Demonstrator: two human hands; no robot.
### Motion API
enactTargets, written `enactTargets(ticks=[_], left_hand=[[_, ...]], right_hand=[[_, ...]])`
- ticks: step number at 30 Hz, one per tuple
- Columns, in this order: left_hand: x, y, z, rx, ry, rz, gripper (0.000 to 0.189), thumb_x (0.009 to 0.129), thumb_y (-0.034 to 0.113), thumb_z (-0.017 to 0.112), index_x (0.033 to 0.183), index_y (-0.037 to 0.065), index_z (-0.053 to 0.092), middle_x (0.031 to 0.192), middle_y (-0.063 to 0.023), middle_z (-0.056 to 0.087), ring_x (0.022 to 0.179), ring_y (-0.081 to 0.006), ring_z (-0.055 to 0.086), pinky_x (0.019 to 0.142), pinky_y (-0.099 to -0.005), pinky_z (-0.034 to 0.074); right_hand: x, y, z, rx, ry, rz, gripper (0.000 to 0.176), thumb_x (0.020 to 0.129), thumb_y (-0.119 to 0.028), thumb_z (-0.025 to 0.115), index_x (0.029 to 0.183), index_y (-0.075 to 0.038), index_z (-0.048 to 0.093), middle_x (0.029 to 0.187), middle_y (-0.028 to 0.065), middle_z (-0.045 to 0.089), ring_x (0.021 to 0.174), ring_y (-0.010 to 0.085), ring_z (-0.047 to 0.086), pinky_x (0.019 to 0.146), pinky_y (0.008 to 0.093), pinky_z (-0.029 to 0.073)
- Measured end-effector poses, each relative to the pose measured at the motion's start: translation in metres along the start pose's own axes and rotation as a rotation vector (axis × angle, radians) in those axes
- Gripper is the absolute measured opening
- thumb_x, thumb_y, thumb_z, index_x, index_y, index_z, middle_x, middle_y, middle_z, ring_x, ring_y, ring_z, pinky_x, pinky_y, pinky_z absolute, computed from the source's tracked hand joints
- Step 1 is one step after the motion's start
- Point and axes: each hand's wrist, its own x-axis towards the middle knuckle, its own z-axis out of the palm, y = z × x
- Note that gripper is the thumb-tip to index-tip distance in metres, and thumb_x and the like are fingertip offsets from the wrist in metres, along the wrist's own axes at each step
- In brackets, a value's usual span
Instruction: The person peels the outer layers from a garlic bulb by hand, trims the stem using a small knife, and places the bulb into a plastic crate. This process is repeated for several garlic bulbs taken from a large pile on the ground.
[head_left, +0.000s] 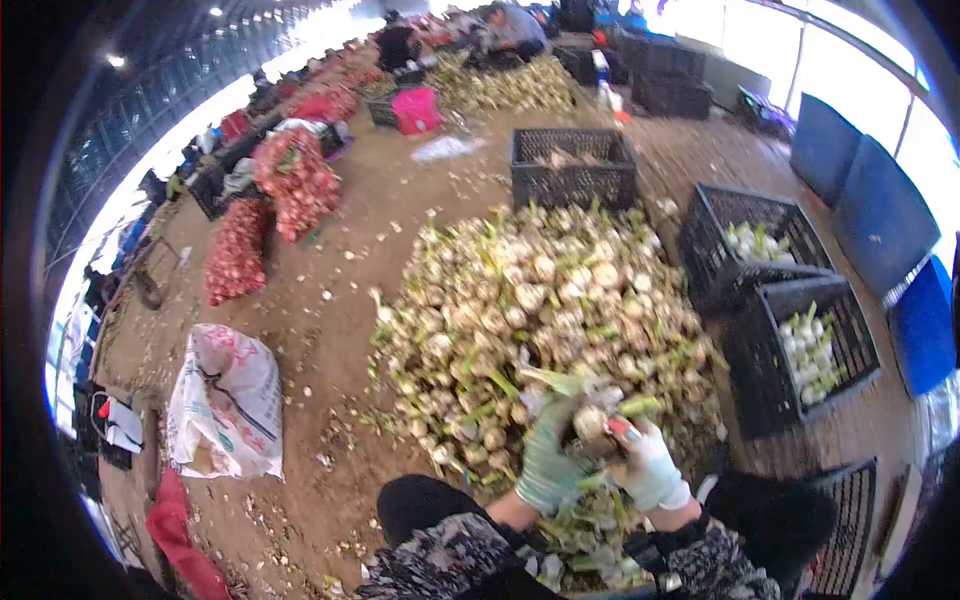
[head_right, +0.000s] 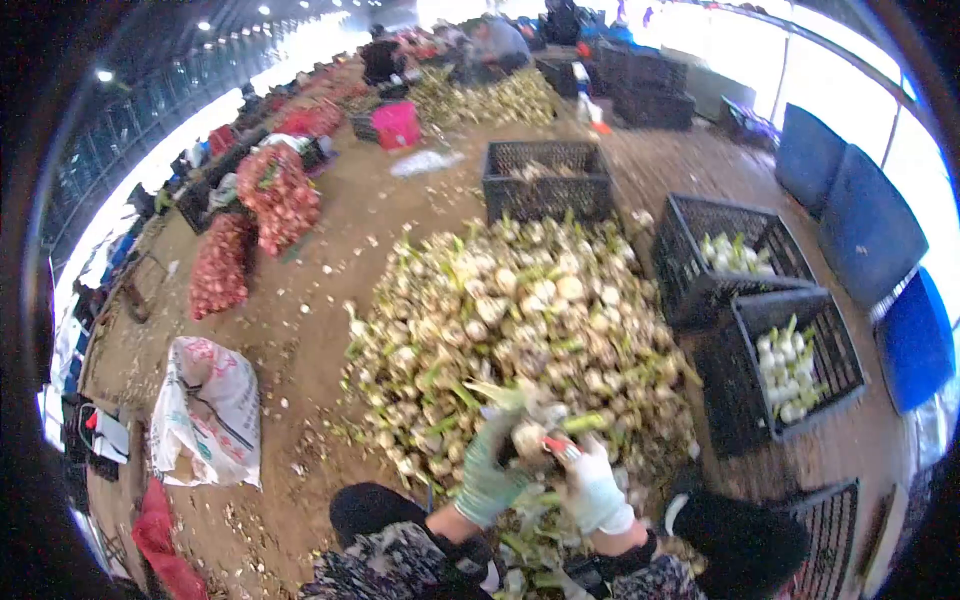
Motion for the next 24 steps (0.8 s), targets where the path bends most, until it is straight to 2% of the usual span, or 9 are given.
enactTargets(ticks=[3,8,10,12,13,18,20,22,24], left_hand=[[0.005,0.0,-0.004,0.091,0.054,0.042,0.064,0.065,0.023,0.077,0.114,-0.002,0.045,0.106,-0.013,0.052,0.099,-0.0214,0.052,0.083,-0.0311,0.043],[0.011,0.01,-0.002,0.215,0.016,0.096,0.065,0.063,0.023,0.078,0.113,-0.003,0.045,0.105,-0.0123,0.053,0.095,-0.0209,0.054,0.08,-0.0312,0.045],[0.016,0.016,-0.004,0.316,-0.008,0.097,0.066,0.063,0.024,0.078,0.113,-0.003,0.045,0.105,-0.0124,0.053,0.094,-0.0208,0.054,0.08,-0.0318,0.045],[0.017,0.013,-0.004,0.355,-0.002,0.11,0.066,0.063,0.026,0.078,0.112,-0.002,0.046,0.105,-0.0126,0.053,0.094,-0.0211,0.054,0.081,-0.0319,0.044],[0.017,0.01,-0.003,0.359,-0.006,0.105,0.066,0.063,0.026,0.078,0.112,-0.002,0.046,0.105,-0.0126,0.053,0.094,-0.0211,0.054,0.081,-0.0319,0.044],[0.015,-0.004,0.002,0.261,0.042,0.069,0.065,0.063,0.028,0.078,0.111,-0.002,0.047,0.104,-0.0131,0.053,0.094,-0.022,0.054,0.08,-0.0303,0.044],[0.014,-0.006,0.004,0.255,0.004,0.045,0.064,0.063,0.023,0.078,0.112,-0.002,0.046,0.106,-0.0119,0.053,0.096,-0.0204,0.053,0.082,-0.0299,0.043],[0.017,-0.006,0.005,0.243,-0.042,0.017,0.063,0.064,0.014,0.077,0.115,-0.001,0.044,0.11,-0.0095,0.052,0.1,-0.0172,0.051,0.086,-0.029,0.042],[0.015,-0.006,0.011,-0.004,0.079,-0.224,0.051,0.072,0.018,0.071,0.114,0.0,0.048,0.104,-0.0061,0.054,0.09,-0.0128,0.051,0.078,-0.0282,0.044]], right_hand=[[0.0,-0.005,0.002,-0.15,0.073,-0.146,0.059,0.055,-0.001,0.061,0.113,-0.006,0.05,0.104,0.0192,0.053,0.097,0.0397,0.048,0.083,0.0445,0.04],[0.021,-0.005,0.008,1.036,0.143,0.329,0.038,0.076,-0.016,0.063,0.107,0.0,0.048,0.098,0.0079,0.056,0.09,0.0186,0.055,0.078,0.0301,0.044],[0.03,-0.013,0.007,1.09,0.184,0.337,0.035,0.082,-0.024,0.06,0.103,0.001,0.049,0.096,0.003,0.055,0.087,0.0106,0.054,0.077,0.0241,0.044],[0.029,0.002,0.016,0.999,0.186,0.258,0.066,0.045,-0.001,0.061,0.11,-0.005,0.05,0.104,0.0199,0.051,0.092,0.0432,0.048,0.078,0.0446,0.041],[0.025,0.008,0.013,0.751,0.179,0.009,0.06,0.045,0.0,0.059,0.105,-0.005,0.053,0.103,0.0207,0.051,0.09,0.0432,0.049,0.077,0.0437,0.042],[0.02,0.013,0.007,0.976,0.238,0.279,0.052,0.046,0.002,0.056,0.097,-0.004,0.057,0.099,0.0212,0.051,0.088,0.0412,0.052,0.073,0.0407,0.043],[0.019,0.024,-0.007,-0.03,0.147,-0.255,0.029,0.079,-0.011,0.058,0.103,0.003,0.049,0.098,0.0071,0.054,0.085,0.0173,0.056,0.077,0.0268,0.045],[0.021,-0.005,-0.014,0.737,0.192,0.269,0.031,0.069,0.012,0.044,0.098,0.004,0.052,0.093,0.0094,0.057,0.085,0.016,0.055,0.073,0.0274,0.045],[0.022,0.017,0.001,0.892,0.26,0.419,0.034,0.066,0.015,0.043,0.096,0.004,0.053,0.09,0.0094,0.058,0.085,0.0153,0.055,0.073,0.0267,0.045]])
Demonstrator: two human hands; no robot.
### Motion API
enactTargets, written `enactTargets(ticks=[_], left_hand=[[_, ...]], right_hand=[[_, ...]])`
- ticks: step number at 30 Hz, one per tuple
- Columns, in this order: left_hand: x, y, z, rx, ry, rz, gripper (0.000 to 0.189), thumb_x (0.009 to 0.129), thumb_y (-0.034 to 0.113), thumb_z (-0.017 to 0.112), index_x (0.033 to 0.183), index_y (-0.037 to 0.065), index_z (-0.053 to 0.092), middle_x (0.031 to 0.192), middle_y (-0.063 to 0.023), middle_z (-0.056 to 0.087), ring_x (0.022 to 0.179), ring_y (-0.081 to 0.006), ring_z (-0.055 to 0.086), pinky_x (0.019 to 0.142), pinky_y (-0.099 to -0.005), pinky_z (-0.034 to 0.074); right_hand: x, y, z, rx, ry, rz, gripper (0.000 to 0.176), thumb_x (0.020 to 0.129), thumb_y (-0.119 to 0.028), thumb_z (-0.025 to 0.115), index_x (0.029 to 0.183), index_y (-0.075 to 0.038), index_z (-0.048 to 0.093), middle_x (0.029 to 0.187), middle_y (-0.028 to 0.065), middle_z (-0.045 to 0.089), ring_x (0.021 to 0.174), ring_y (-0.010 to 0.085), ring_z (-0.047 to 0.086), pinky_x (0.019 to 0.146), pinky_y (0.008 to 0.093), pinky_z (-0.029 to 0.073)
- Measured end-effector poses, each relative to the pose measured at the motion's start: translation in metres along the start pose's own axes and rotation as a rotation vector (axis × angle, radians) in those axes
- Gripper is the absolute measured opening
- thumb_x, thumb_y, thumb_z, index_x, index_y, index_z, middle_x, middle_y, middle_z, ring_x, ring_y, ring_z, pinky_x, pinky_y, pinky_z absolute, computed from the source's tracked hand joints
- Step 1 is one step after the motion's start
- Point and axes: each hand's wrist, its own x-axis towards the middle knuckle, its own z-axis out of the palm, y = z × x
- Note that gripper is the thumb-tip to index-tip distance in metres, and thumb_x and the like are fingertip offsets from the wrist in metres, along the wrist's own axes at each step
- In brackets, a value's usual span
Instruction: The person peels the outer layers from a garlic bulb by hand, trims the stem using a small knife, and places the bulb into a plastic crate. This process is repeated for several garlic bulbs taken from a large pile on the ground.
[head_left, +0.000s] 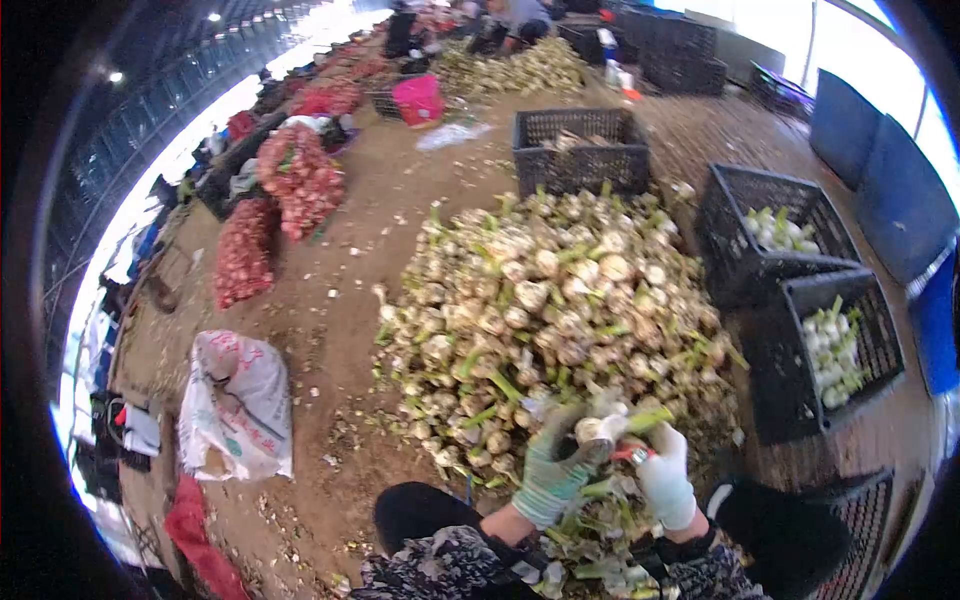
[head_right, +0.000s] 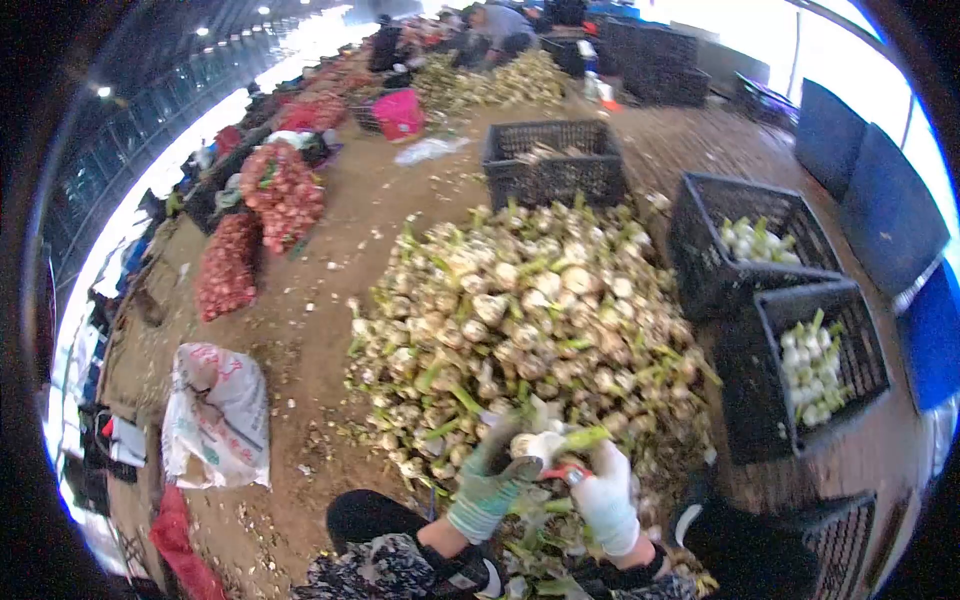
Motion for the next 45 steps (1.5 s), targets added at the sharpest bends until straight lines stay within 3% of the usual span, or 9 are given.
enactTargets(ticks=[5,12,20,28,31,32,34,38,45], left_hand=[[0.013,-0.029,-0.004,-0.281,0.145,-0.652,0.037,0.089,0.035,0.046,0.106,0.003,0.055,0.091,-0.0028,0.058,0.084,-0.0117,0.052,0.071,-0.0252,0.043],[0.003,-0.016,0.001,0.173,-0.134,-0.019,0.062,0.074,0.017,0.069,0.126,0.005,0.037,0.116,-0.0069,0.047,0.103,-0.0153,0.046,0.09,-0.0267,0.039],[0.006,0.021,-0.026,-0.468,-0.48,-0.576,0.056,0.076,0.02,0.067,0.122,0.001,0.042,0.11,-0.0053,0.053,0.093,-0.0106,0.053,0.081,-0.0247,0.045],[0.008,-0.033,-0.012,0.353,-0.207,-0.011,0.06,0.074,0.026,0.069,0.124,0.002,0.043,0.116,-0.0101,0.052,0.108,-0.0182,0.046,0.091,-0.0274,0.038],[0.002,0.027,-0.004,-0.578,-0.209,-0.468,0.018,0.084,-0.004,0.041,0.096,0.002,0.052,0.09,-0.0061,0.053,0.094,-0.0268,0.052,0.081,-0.0415,0.045],[0.001,0.033,-0.003,-0.169,-0.237,-0.347,0.018,0.072,0.002,0.064,0.088,0.007,0.057,0.085,0.0,0.058,0.078,-0.0092,0.051,0.071,-0.0262,0.044],[0.006,-0.017,-0.008,-0.231,-0.446,-0.431,0.051,0.073,0.017,0.07,0.117,0.003,0.049,0.11,-0.0049,0.055,0.1,-0.0146,0.051,0.086,-0.027,0.041],[0.004,0.016,-0.012,-0.552,-0.302,-0.53,0.044,0.072,0.018,0.071,0.109,0.006,0.052,0.099,0.0001,0.057,0.088,-0.0116,0.054,0.075,-0.0264,0.046],[0.007,0.014,-0.026,-0.171,-0.428,-0.232,0.055,0.067,0.002,0.071,0.117,0.002,0.046,0.102,-0.0045,0.058,0.094,-0.0144,0.055,0.083,-0.0272,0.045]], right_hand=[[0.001,0.008,-0.001,0.117,-0.083,0.06,0.027,0.073,0.01,0.05,0.099,0.004,0.053,0.096,0.011,0.058,0.087,0.0172,0.056,0.078,0.0285,0.045],[0.008,0.003,-0.008,-0.303,-0.058,-0.045,0.018,0.077,0.002,0.051,0.095,0.004,0.053,0.085,0.0082,0.059,0.074,0.0145,0.057,0.065,0.0256,0.045],[-0.014,-0.06,0.003,0.167,-0.167,0.31,0.015,0.08,-0.006,0.053,0.094,-0.004,0.056,0.08,0.003,0.058,0.068,0.0123,0.052,0.06,0.0243,0.042],[-0.002,-0.007,-0.007,-0.453,-0.173,-0.341,0.026,0.072,0.014,0.044,0.088,-0.002,0.057,0.085,0.0032,0.057,0.077,0.0112,0.051,0.069,0.0227,0.04],[-0.016,-0.069,0.011,-0.061,-0.136,0.163,0.019,0.074,0.01,0.046,0.084,-0.003,0.055,0.076,0.0025,0.055,0.071,0.0099,0.051,0.062,0.0205,0.04],[-0.017,-0.082,0.009,0.082,-0.086,0.4,0.015,0.076,0.006,0.047,0.085,-0.004,0.055,0.076,0.0022,0.055,0.07,0.0099,0.052,0.06,0.0208,0.041],[0.003,-0.028,-0.01,0.012,0.098,0.081,0.02,0.071,0.007,0.046,0.089,0.003,0.055,0.077,0.0042,0.058,0.064,0.0127,0.053,0.057,0.0244,0.043],[0.013,0.014,-0.038,-0.014,0.219,-0.066,0.024,0.07,0.009,0.051,0.093,0.002,0.056,0.081,0.0083,0.059,0.073,0.0159,0.058,0.065,0.0269,0.048],[-0.042,0.049,-0.062,-1.253,-0.834,0.209,0.041,0.071,-0.026,0.059,0.108,-0.007,0.057,0.086,0.0198,0.061,0.083,0.0355,0.058,0.076,0.0376,0.046]])
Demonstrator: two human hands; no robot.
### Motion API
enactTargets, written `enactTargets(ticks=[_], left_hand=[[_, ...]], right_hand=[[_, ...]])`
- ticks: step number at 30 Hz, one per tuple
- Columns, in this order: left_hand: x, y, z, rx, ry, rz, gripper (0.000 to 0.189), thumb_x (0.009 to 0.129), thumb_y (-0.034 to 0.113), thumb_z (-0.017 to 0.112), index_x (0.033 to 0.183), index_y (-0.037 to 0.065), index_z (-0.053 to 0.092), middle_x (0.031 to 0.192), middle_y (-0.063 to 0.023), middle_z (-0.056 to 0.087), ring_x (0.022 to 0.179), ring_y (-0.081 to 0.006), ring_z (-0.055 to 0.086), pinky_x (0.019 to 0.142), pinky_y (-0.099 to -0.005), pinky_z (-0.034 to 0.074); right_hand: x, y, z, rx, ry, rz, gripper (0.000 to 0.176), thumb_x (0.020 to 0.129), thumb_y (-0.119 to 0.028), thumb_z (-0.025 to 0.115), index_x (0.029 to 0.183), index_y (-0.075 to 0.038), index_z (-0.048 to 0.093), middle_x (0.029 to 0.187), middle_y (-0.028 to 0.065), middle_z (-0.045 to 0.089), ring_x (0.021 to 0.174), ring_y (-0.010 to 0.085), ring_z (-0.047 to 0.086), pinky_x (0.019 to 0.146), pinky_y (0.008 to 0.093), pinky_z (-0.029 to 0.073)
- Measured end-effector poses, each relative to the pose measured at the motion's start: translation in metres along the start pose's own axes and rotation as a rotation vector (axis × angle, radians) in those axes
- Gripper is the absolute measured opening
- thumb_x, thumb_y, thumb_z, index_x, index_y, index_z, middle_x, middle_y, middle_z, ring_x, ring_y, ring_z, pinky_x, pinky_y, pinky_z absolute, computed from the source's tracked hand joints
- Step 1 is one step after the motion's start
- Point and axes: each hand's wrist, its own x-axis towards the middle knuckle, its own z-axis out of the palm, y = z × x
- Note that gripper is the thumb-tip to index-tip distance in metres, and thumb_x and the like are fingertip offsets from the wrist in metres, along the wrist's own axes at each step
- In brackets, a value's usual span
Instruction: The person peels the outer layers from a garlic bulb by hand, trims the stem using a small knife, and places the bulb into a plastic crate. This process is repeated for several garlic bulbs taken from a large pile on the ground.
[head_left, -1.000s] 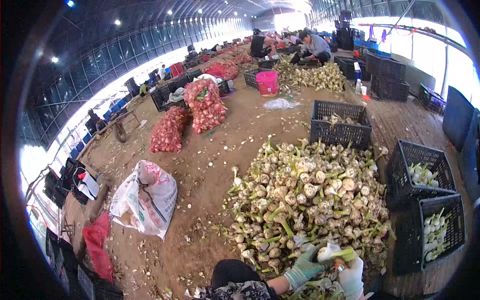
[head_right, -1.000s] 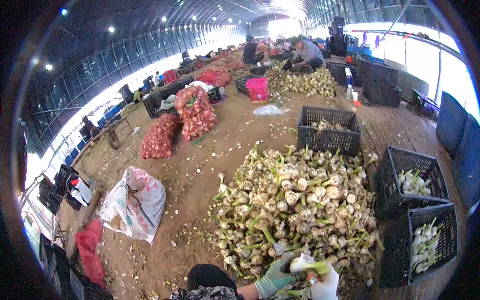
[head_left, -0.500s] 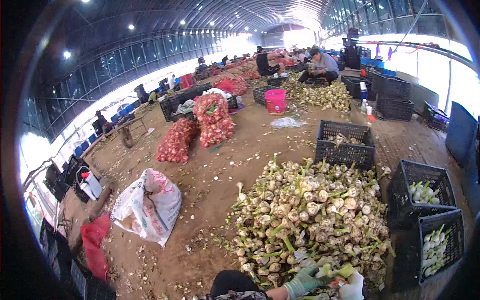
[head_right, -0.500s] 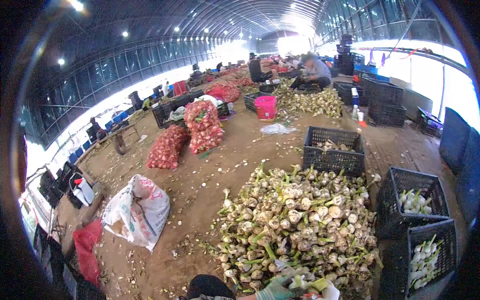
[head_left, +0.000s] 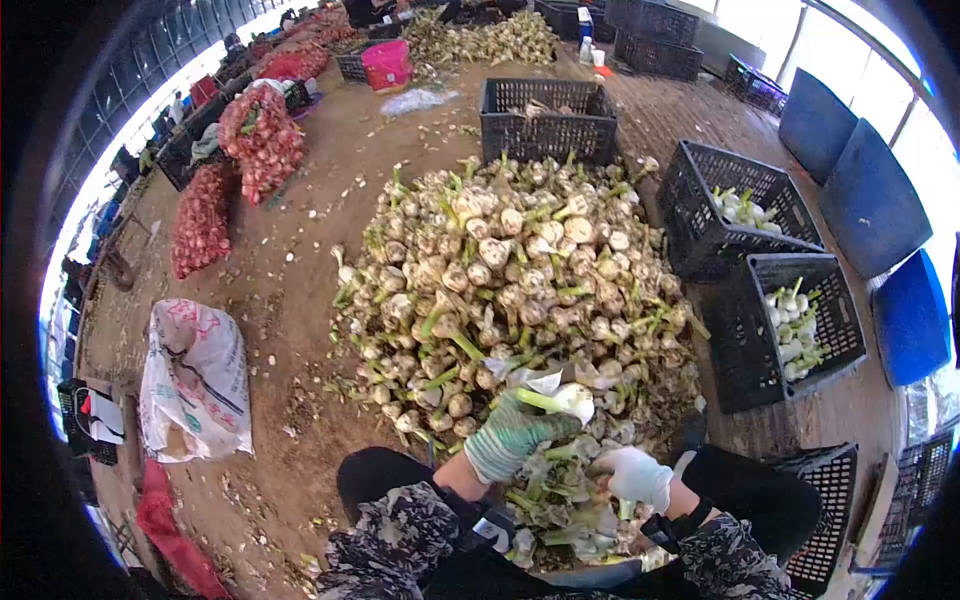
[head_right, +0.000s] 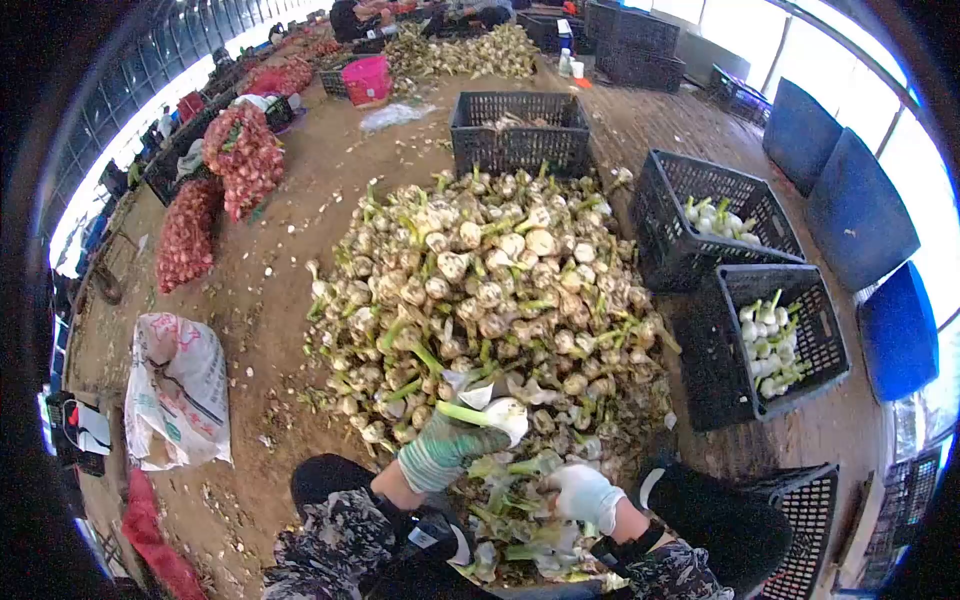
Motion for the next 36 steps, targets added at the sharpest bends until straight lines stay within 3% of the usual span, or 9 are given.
enactTargets(ticks=[3,7,11,13,16,20,29,34,36], left_hand=[[-0.004,0.005,0.001,-0.08,0.07,-0.044,0.062,0.065,0.009,0.074,0.119,0.004,0.045,0.108,-0.0065,0.057,0.098,-0.015,0.054,0.086,-0.0291,0.043],[-0.002,0.006,0.007,-0.044,0.032,-0.048,0.065,0.065,0.012,0.075,0.122,0.004,0.044,0.113,-0.0056,0.055,0.101,-0.0139,0.052,0.088,-0.0283,0.041],[-0.003,0.014,0.012,0.159,-0.033,-0.061,0.064,0.063,0.009,0.074,0.12,0.004,0.046,0.112,-0.0028,0.053,0.101,-0.013,0.051,0.088,-0.0282,0.041],[-0.004,0.013,0.013,-0.005,-0.03,-0.125,0.063,0.063,0.009,0.074,0.12,0.005,0.046,0.11,-0.0027,0.053,0.1,-0.0134,0.051,0.087,-0.0285,0.041],[-0.004,0.012,0.012,-0.102,0.027,-0.192,0.07,0.063,0.009,0.075,0.124,0.005,0.041,0.112,-0.0048,0.052,0.102,-0.0155,0.05,0.087,-0.03,0.042],[0.003,0.003,0.01,0.027,0.073,-0.156,0.07,0.064,0.006,0.074,0.125,0.005,0.039,0.108,-0.0055,0.053,0.096,-0.0146,0.053,0.083,-0.0293,0.045],[0.008,0.002,0.009,-0.168,0.028,-0.296,0.072,0.062,0.009,0.074,0.126,0.004,0.039,0.114,-0.007,0.052,0.101,-0.0179,0.052,0.088,-0.0313,0.042],[0.011,-0.006,0.014,-0.056,0.126,-0.282,0.068,0.065,0.005,0.073,0.123,0.001,0.04,0.112,-0.0073,0.05,0.1,-0.0149,0.05,0.087,-0.0285,0.042],[0.012,0.0,0.017,0.081,0.143,-0.222,0.069,0.065,0.006,0.074,0.124,0.001,0.04,0.113,-0.0079,0.05,0.102,-0.0155,0.049,0.088,-0.029,0.041]], right_hand=[[-0.011,-0.019,-0.037,-0.039,-0.11,0.169,0.039,0.075,-0.039,0.059,0.098,-0.007,0.061,0.085,0.0176,0.061,0.083,0.0315,0.058,0.074,0.0351,0.047],[-0.011,-0.019,-0.067,0.471,0.505,-0.043,0.049,0.075,-0.025,0.064,0.112,0.001,0.047,0.095,0.013,0.056,0.086,0.0202,0.057,0.072,0.0326,0.047],[0.013,-0.034,-0.076,0.606,0.496,-0.241,0.035,0.083,-0.015,0.055,0.11,0.002,0.041,0.092,0.0075,0.053,0.08,0.0113,0.053,0.065,0.024,0.046],[-0.006,-0.058,-0.114,1.007,0.137,-0.115,0.035,0.082,-0.017,0.057,0.106,0.004,0.043,0.09,0.0075,0.054,0.077,0.0119,0.054,0.067,0.0246,0.045],[-0.011,-0.052,-0.109,1.187,0.315,-0.221,0.034,0.082,-0.019,0.057,0.102,0.005,0.045,0.087,0.0072,0.054,0.074,0.0112,0.054,0.066,0.0241,0.045],[0.001,-0.043,-0.098,0.822,0.371,-0.136,0.052,0.076,-0.036,0.064,0.104,0.004,0.045,0.087,0.0039,0.054,0.076,0.0098,0.052,0.065,0.0239,0.044],[-0.004,-0.025,-0.102,1.198,0.204,-0.063,0.04,0.08,-0.025,0.061,0.103,0.005,0.047,0.083,0.0073,0.058,0.078,0.0136,0.057,0.069,0.0273,0.048],[-0.016,-0.042,-0.089,1.151,0.498,-0.026,0.031,0.076,-0.016,0.062,0.1,0.003,0.054,0.084,0.0103,0.062,0.073,0.015,0.06,0.061,0.0275,0.048],[-0.013,-0.046,-0.075,0.525,0.752,-0.088,0.032,0.073,-0.015,0.063,0.1,0.001,0.054,0.084,0.0162,0.061,0.078,0.0267,0.06,0.069,0.0332,0.047]])
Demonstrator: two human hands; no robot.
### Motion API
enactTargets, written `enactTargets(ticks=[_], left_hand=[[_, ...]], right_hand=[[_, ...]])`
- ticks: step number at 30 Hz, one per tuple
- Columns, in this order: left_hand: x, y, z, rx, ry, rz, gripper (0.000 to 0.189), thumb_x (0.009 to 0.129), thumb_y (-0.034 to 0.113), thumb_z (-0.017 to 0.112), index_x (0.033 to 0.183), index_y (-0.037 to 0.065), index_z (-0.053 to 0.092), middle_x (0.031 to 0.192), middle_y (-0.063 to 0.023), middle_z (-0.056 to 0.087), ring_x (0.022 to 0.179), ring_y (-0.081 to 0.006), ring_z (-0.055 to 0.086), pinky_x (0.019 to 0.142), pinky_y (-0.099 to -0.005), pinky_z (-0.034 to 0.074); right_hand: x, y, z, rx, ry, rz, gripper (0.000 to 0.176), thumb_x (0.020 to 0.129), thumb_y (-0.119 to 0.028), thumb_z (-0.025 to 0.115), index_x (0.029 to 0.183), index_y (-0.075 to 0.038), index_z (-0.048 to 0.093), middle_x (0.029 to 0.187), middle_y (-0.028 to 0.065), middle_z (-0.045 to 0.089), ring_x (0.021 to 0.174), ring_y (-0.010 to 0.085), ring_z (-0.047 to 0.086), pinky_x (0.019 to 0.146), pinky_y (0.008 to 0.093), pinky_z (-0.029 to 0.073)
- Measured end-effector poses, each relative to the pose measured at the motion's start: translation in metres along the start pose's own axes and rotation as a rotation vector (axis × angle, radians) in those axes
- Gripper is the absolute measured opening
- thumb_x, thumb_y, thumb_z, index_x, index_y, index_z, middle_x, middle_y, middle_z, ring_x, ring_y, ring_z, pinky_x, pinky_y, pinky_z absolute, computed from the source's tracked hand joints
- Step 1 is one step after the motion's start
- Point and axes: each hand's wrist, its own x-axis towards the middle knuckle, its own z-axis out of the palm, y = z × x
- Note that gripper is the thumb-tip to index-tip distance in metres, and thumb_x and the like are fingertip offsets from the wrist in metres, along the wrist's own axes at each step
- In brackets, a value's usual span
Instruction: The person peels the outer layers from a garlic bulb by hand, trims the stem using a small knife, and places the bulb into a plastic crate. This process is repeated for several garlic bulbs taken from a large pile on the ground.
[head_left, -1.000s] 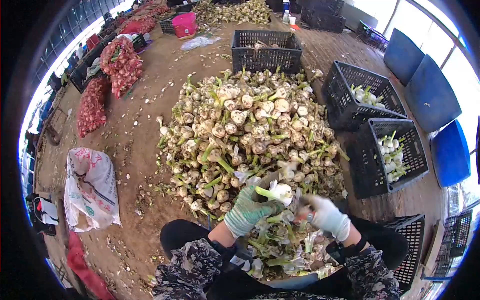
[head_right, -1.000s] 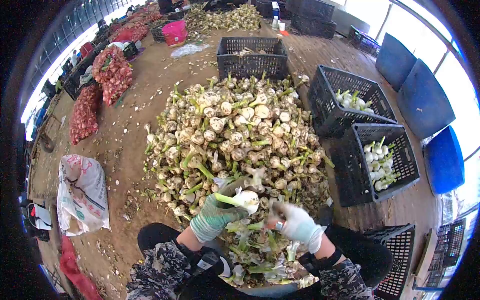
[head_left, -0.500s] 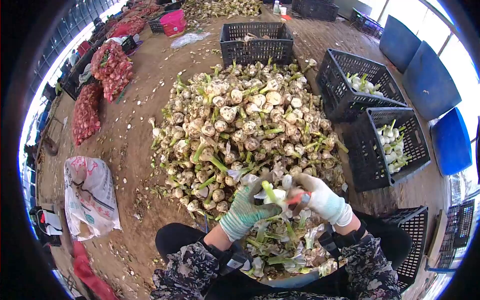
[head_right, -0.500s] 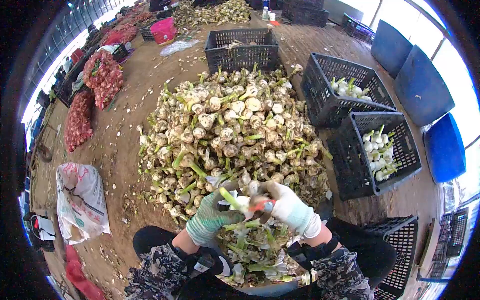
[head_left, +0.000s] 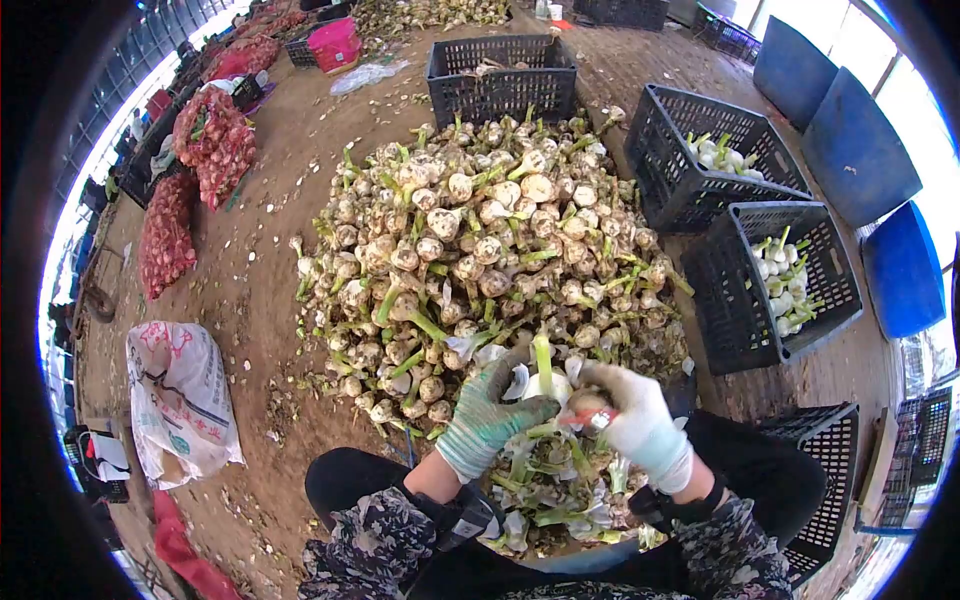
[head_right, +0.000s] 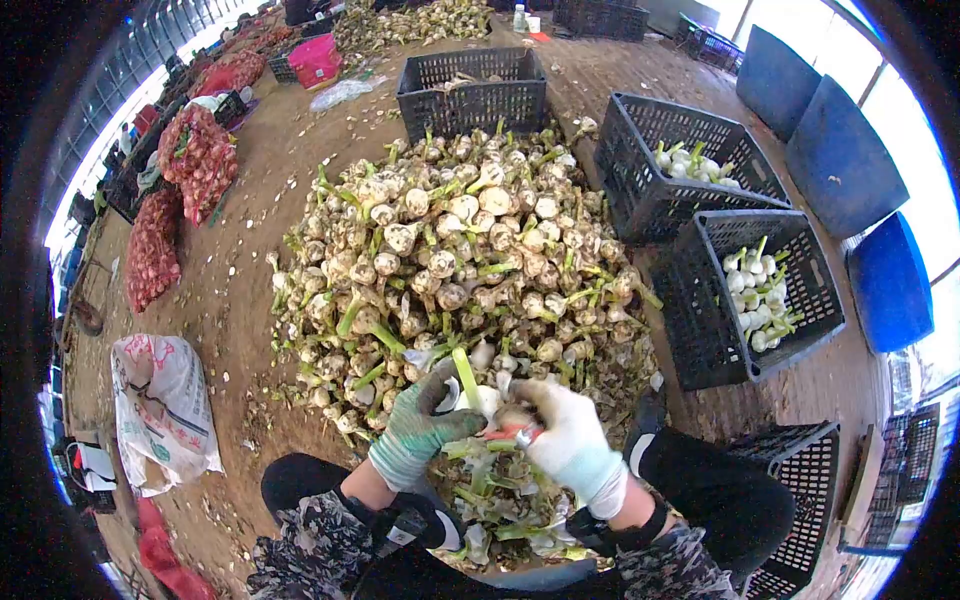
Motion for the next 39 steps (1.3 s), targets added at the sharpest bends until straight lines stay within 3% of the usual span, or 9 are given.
enactTargets(ticks=[6,12,17,21,29,31,34,37,39], left_hand=[[-0.001,-0.005,-0.004,0.094,-0.08,0.089,0.072,0.064,0.011,0.075,0.125,0.0,0.038,0.118,-0.0104,0.048,0.11,-0.0175,0.045,0.093,-0.0302,0.037],[-0.001,-0.015,0.001,-0.081,-0.052,0.03,0.075,0.067,0.007,0.071,0.131,0.005,0.032,0.121,-0.0064,0.046,0.107,-0.0156,0.045,0.092,-0.0295,0.037],[0.008,-0.017,0.005,-0.331,0.214,0.073,0.047,0.082,0.014,0.056,0.125,0.008,0.038,0.107,-0.0047,0.053,0.094,-0.015,0.053,0.081,-0.027,0.045],[0.002,-0.017,-0.009,-0.613,0.276,0.001,0.038,0.078,0.001,0.048,0.115,0.006,0.045,0.097,-0.0063,0.053,0.083,-0.0161,0.054,0.076,-0.0304,0.048],[0.006,-0.011,-0.022,-0.905,0.186,-0.012,0.032,0.078,0.004,0.041,0.11,0.006,0.047,0.082,-0.0086,0.056,0.077,-0.0211,0.058,0.067,-0.0341,0.053],[0.005,-0.008,-0.022,-0.927,0.204,-0.044,0.032,0.078,0.005,0.04,0.11,0.006,0.047,0.081,-0.0094,0.056,0.077,-0.0214,0.059,0.067,-0.0344,0.053],[0.003,0.0,-0.014,-0.811,0.214,0.031,0.038,0.077,0.001,0.043,0.115,0.004,0.042,0.082,-0.0084,0.055,0.076,-0.0198,0.058,0.067,-0.0316,0.053],[0.001,0.0,0.002,-0.673,0.253,0.059,0.043,0.076,0.001,0.047,0.117,0.004,0.039,0.084,-0.0075,0.056,0.076,-0.0178,0.058,0.067,-0.0306,0.053],[0.01,-0.02,0.0,-0.607,0.272,-0.014,0.024,0.082,0.018,0.051,0.104,0.009,0.052,0.089,-0.0055,0.058,0.076,-0.0165,0.058,0.066,-0.0287,0.051]], right_hand=[[0.009,0.016,0.004,-0.221,0.044,0.034,0.02,0.073,-0.003,0.056,0.091,0.004,0.055,0.078,0.0177,0.06,0.075,0.0281,0.06,0.067,0.0325,0.047],[0.002,0.007,0.006,0.926,-0.093,0.171,0.042,0.078,-0.007,0.059,0.116,0.004,0.044,0.101,0.0089,0.055,0.087,0.0136,0.053,0.071,0.0269,0.047],[-0.012,0.005,0.065,0.185,0.282,-0.066,0.039,0.07,-0.005,0.067,0.105,-0.001,0.051,0.093,0.0111,0.056,0.082,0.0182,0.056,0.076,0.0283,0.046],[0.008,-0.021,0.037,0.723,0.179,0.372,0.036,0.072,0.005,0.058,0.107,0.004,0.047,0.096,0.0081,0.053,0.091,0.0155,0.052,0.082,0.028,0.043],[-0.003,0.058,0.037,0.02,0.093,0.114,0.016,0.076,-0.004,0.057,0.091,0.0,0.057,0.082,0.0137,0.061,0.072,0.0199,0.06,0.068,0.0294,0.047],[-0.017,0.046,0.025,-0.489,-0.492,0.137,0.043,0.077,-0.019,0.057,0.115,-0.001,0.047,0.103,0.0211,0.056,0.093,0.0281,0.057,0.078,0.029,0.046],[-0.024,0.025,0.026,-0.576,-0.291,0.0,0.057,0.075,-0.021,0.062,0.122,0.001,0.038,0.11,0.0212,0.052,0.1,0.0278,0.054,0.083,0.0294,0.043],[-0.008,-0.013,0.04,0.718,-0.063,0.177,0.06,0.066,-0.017,0.073,0.114,0.004,0.044,0.104,0.0176,0.052,0.094,0.027,0.054,0.083,0.0322,0.042],[-0.003,-0.024,0.055,0.449,0.136,-0.011,0.045,0.066,-0.011,0.07,0.105,0.002,0.051,0.1,0.0166,0.054,0.09,0.0279,0.054,0.079,0.0332,0.043]])
